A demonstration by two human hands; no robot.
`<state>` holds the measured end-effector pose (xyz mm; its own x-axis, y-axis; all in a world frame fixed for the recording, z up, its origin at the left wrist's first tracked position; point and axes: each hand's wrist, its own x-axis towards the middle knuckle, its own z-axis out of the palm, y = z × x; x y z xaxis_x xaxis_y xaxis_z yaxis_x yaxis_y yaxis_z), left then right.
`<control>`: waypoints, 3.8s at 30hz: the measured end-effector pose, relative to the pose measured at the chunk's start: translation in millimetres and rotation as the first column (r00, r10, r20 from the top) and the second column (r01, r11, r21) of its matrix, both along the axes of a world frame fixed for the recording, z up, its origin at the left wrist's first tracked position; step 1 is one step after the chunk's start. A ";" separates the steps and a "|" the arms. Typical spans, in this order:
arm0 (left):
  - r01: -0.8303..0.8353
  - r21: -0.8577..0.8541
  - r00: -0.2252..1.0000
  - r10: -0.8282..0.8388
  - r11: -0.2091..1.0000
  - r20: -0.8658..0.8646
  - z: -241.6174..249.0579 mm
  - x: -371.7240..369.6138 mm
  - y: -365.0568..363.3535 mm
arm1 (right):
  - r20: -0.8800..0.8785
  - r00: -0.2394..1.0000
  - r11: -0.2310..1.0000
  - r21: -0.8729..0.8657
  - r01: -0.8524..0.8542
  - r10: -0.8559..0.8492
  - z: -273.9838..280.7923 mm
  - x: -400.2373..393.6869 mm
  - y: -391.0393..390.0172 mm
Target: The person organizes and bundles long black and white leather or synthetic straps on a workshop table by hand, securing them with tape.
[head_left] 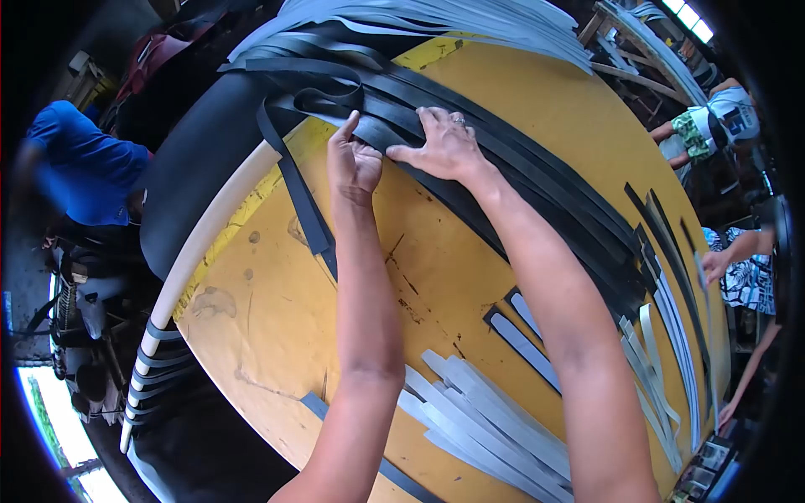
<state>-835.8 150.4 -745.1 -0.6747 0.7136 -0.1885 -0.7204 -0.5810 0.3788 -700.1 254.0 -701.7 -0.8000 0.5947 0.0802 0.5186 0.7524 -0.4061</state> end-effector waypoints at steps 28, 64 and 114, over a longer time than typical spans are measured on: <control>0.065 0.398 0.996 -0.085 0.915 0.031 22.2 23.6 -8.6 | -0.262 0.964 0.971 -0.239 -0.025 -0.040 30.3 -35.1 27.9; 0.115 0.770 0.988 -0.149 0.627 -0.026 16.7 20.2 -28.8 | 0.035 0.993 0.987 -0.123 -0.105 0.110 63.5 29.0 44.8; 0.127 0.752 0.976 -0.217 0.647 0.022 14.8 8.3 -29.4 | -0.051 0.995 0.581 -0.809 -0.090 0.083 116.2 235.6 134.0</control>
